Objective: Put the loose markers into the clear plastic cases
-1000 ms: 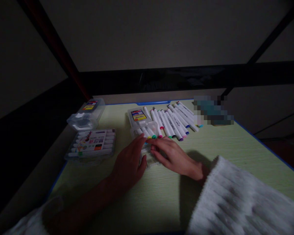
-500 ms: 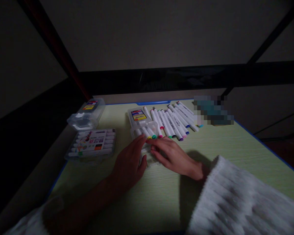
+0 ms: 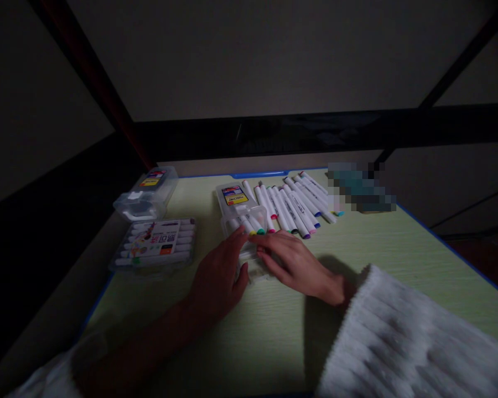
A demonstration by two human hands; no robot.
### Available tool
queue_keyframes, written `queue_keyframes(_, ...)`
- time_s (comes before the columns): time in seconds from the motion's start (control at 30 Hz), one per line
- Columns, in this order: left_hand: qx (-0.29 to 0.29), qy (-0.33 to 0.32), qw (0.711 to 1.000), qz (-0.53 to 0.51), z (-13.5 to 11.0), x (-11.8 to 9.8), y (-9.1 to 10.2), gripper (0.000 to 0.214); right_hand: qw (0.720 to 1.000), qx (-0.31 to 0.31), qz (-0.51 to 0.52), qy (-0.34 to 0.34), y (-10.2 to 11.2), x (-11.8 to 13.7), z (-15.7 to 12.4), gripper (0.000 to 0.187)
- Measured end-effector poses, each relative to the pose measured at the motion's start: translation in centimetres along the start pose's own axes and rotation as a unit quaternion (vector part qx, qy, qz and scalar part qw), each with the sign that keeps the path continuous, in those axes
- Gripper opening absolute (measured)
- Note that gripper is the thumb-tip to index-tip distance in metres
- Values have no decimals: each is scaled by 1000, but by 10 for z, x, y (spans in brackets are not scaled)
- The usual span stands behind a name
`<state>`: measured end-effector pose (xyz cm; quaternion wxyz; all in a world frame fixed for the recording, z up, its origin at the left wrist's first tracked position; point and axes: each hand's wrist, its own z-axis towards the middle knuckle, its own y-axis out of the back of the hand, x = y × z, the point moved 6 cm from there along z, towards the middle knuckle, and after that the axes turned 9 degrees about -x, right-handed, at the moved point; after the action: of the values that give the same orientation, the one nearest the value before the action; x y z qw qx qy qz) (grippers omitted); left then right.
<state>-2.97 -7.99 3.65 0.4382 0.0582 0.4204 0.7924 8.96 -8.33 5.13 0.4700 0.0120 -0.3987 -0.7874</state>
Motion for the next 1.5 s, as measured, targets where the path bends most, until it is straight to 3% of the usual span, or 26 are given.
queue_keyframes(0.33,-7,-5,1000,1,-1,-1,2,52,995,-12,-77,58,7,3,3,22)
queue_keyframes(0.73,-43,9,999,-23,3,-2,8,37,990,-16,-105,88,10,3,3,21)
queue_keyframes(1.07,-82,-41,994,-58,5,-11,20,8,988,-16,-154,21,24,-16,5,19)
queue_keyframes(1.5,-65,-84,992,-63,4,-19,19,15,961,-9,-261,-94,35,-46,1,28)
